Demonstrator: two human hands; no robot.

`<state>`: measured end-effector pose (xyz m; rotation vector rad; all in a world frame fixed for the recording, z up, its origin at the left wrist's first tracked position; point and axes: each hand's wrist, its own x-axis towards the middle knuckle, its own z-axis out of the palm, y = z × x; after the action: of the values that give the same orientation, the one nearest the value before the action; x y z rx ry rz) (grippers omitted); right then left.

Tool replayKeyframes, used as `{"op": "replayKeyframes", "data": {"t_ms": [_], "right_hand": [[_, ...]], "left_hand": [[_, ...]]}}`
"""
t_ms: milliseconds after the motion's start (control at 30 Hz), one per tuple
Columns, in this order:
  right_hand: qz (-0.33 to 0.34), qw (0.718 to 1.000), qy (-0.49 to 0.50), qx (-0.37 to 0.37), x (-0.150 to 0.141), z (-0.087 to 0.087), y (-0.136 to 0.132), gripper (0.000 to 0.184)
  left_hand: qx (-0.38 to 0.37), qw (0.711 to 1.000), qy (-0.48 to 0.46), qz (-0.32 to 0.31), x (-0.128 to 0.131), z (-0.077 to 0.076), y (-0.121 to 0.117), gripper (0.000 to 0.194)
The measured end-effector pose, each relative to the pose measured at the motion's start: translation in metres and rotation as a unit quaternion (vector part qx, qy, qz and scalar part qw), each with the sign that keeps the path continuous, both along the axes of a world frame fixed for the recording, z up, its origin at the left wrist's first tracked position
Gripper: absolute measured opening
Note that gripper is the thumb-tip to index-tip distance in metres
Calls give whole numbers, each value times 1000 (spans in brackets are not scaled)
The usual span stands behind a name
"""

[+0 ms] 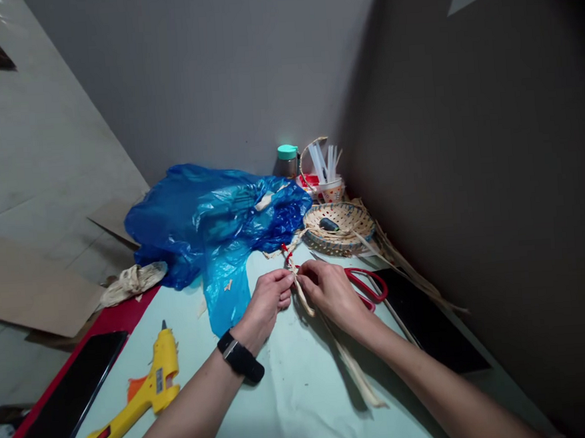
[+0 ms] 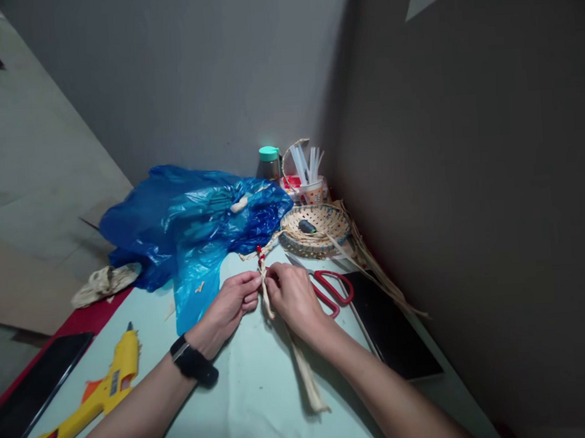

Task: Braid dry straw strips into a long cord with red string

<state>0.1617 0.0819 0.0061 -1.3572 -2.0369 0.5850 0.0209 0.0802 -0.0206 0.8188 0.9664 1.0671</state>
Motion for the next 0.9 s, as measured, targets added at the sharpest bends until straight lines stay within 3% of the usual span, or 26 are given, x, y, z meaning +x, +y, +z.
{"op": "replayKeyframes", "data": {"t_ms": [333,800,900], "right_hand": [[-1,1000,25,-7,-2,-9,-1,6],[61,998,-1,-21,-6,3,-6,7],[28,998,-52,-7,2,6,-4,5]], "left_hand": [[3,999,15,31,3,4,-4,25],[-18,995,45,91,-1,4,-3,17],[-18,996,39,82,-3,6,-3,17]]}}
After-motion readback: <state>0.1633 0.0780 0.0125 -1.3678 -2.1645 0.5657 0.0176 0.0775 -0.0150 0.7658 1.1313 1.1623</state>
